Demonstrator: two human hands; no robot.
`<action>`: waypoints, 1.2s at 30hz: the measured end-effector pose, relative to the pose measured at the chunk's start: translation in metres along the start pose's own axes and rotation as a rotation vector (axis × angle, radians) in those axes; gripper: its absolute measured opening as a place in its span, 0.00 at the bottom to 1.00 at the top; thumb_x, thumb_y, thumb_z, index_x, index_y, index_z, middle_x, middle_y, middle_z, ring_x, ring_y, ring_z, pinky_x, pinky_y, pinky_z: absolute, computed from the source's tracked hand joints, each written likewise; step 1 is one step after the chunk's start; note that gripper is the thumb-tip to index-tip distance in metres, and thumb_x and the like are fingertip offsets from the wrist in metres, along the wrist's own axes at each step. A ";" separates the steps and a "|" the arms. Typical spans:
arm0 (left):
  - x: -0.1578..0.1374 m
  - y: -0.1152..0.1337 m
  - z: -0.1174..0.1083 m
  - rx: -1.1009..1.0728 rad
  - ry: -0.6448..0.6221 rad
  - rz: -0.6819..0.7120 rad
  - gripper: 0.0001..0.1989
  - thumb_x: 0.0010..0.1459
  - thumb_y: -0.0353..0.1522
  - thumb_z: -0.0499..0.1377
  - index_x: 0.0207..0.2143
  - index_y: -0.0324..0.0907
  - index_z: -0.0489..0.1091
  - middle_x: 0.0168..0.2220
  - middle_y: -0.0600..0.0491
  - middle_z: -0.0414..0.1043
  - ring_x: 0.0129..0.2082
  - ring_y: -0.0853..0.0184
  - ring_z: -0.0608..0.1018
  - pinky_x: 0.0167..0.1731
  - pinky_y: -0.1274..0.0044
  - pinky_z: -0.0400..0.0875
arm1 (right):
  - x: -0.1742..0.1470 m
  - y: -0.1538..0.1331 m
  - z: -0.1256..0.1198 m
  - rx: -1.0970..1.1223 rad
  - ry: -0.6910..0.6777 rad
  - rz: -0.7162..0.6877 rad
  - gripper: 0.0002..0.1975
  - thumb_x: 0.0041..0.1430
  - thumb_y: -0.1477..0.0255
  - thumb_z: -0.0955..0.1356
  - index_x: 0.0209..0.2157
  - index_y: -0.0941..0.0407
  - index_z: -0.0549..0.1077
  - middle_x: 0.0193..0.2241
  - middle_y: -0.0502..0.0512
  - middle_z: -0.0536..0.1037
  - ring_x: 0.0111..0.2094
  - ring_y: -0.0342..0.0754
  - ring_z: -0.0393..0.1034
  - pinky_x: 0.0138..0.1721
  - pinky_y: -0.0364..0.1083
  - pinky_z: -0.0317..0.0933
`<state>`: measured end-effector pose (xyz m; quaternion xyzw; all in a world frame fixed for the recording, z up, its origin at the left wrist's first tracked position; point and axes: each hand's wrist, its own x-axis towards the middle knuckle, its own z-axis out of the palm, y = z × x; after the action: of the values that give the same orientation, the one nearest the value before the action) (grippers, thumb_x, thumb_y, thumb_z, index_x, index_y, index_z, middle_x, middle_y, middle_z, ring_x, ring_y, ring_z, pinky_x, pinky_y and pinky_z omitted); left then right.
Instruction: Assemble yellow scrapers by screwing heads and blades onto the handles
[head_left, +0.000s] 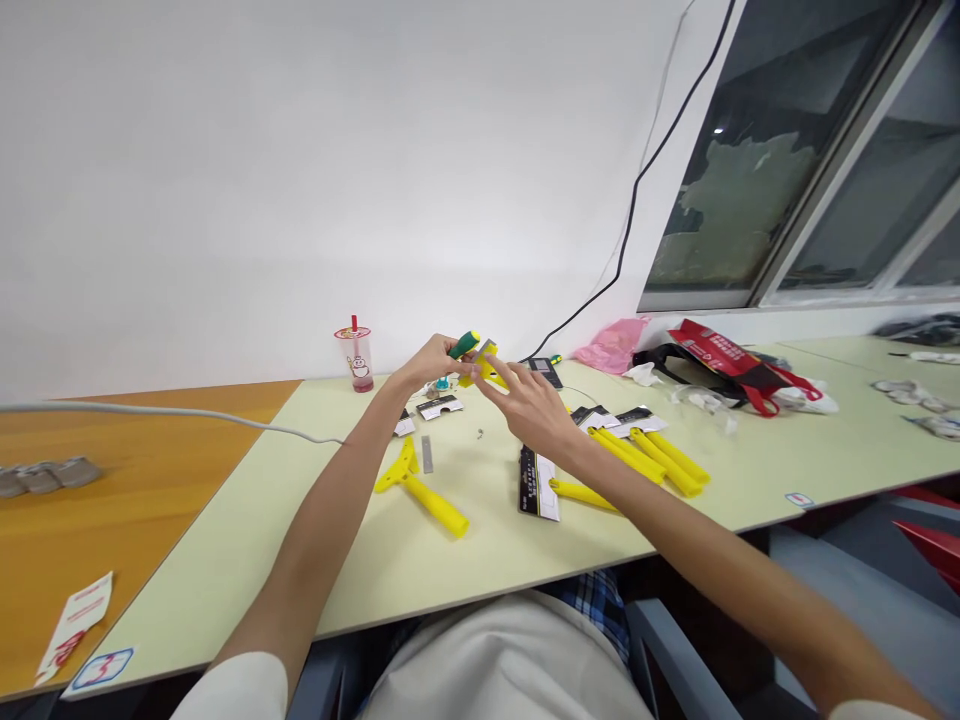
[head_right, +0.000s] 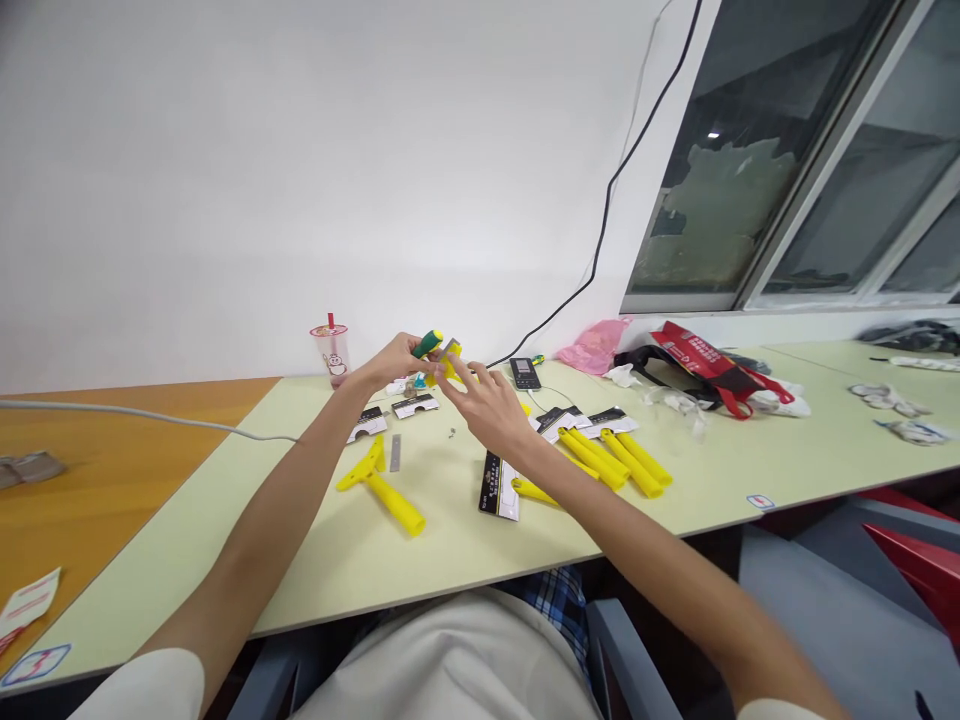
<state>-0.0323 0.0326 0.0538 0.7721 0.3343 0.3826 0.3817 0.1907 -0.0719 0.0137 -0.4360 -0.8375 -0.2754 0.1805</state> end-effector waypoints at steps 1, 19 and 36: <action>0.000 -0.001 0.000 0.006 0.013 0.012 0.19 0.42 0.41 0.78 0.27 0.39 0.75 0.27 0.57 0.67 0.28 0.71 0.66 0.30 0.76 0.58 | 0.001 0.009 0.001 0.112 0.099 0.044 0.28 0.73 0.80 0.61 0.71 0.53 0.70 0.74 0.66 0.65 0.67 0.67 0.66 0.63 0.66 0.67; -0.013 0.029 -0.006 -0.033 -0.283 0.208 0.13 0.44 0.34 0.80 0.29 0.36 0.83 0.29 0.51 0.79 0.30 0.68 0.77 0.33 0.77 0.72 | -0.020 -0.042 -0.010 2.907 -0.137 0.547 0.24 0.86 0.68 0.48 0.62 0.55 0.70 0.55 0.57 0.79 0.29 0.30 0.74 0.19 0.22 0.59; 0.004 -0.060 -0.022 0.111 -0.407 -0.106 0.16 0.39 0.30 0.75 0.35 0.36 0.86 0.26 0.53 0.79 0.28 0.67 0.77 0.32 0.79 0.72 | 0.007 -0.039 0.060 3.014 -0.320 0.990 0.21 0.83 0.78 0.55 0.69 0.56 0.64 0.46 0.57 0.81 0.37 0.40 0.84 0.25 0.31 0.75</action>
<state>-0.0621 0.0725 0.0133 0.8346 0.3111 0.1793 0.4178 0.1507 -0.0480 -0.0412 0.1069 0.1235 -0.8976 -0.4094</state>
